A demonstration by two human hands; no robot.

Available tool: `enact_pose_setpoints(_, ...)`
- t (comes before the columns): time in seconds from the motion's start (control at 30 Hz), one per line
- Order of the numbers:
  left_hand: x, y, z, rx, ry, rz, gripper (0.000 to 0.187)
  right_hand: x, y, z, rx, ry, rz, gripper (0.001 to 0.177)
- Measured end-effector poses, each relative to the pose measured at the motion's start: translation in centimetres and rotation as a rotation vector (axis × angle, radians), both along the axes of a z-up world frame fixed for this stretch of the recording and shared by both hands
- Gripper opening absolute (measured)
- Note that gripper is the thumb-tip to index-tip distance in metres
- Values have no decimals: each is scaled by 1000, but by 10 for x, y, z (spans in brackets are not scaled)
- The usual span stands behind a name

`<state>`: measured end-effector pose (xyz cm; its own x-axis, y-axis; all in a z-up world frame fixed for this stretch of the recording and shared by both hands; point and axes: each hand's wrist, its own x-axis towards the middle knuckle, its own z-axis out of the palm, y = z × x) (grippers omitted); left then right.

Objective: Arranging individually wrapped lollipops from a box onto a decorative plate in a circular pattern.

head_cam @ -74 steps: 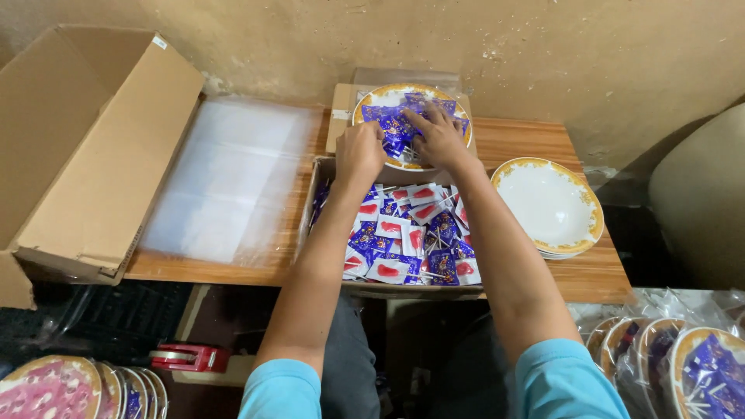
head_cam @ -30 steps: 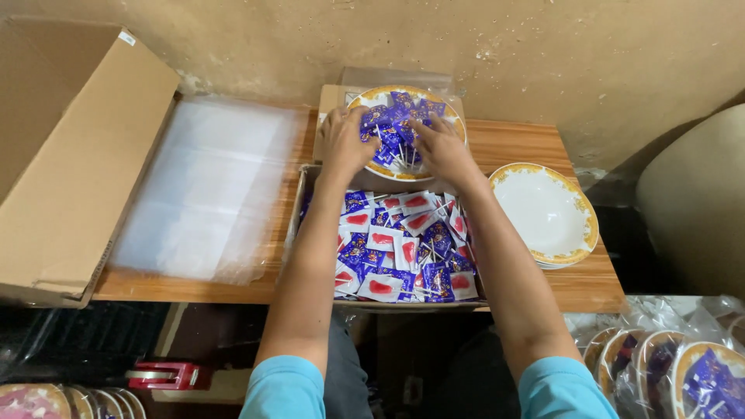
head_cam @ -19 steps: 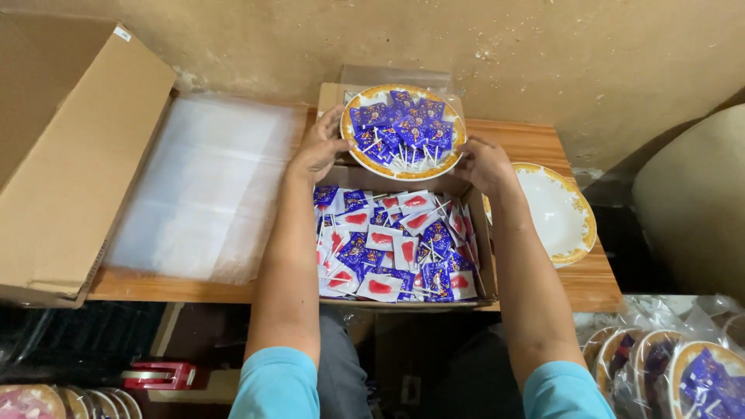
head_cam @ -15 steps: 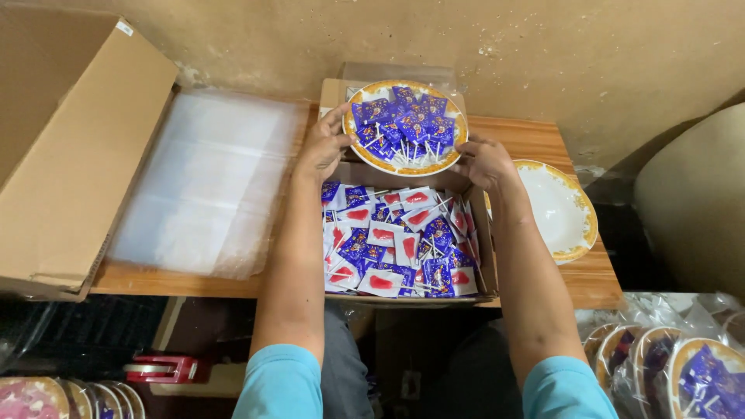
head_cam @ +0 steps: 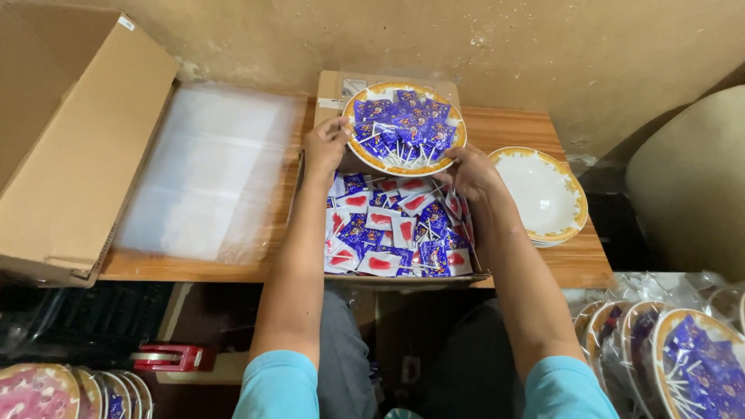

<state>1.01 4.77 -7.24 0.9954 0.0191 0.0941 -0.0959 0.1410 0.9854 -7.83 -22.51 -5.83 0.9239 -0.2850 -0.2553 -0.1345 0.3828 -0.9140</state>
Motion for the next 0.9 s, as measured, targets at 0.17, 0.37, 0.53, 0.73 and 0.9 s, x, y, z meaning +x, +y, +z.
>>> enact_pose_setpoints(0.17, -8, 1, 1, 173, -54, 51, 35, -1, 2, -19, 97, -80, -42, 50)
enact_pose_setpoints(0.37, -47, -6, 23, 358, -115, 109, 19, -13, 29, -19, 214, -159, -107, 53)
enact_pose_setpoints(0.53, -58, -8, 22, 288, -46, 75, 20, 6, 34, -38, 333, -208, -183, 58)
enact_pose_setpoints(0.73, -57, -10, 16, 262, -32, 59, 19, -22, 62, -20, 462, -215, -240, 66)
enact_pose_setpoints(0.9, -55, -18, 2, 566, -246, 184, 35, -23, 63, -24, 543, -204, -216, 60)
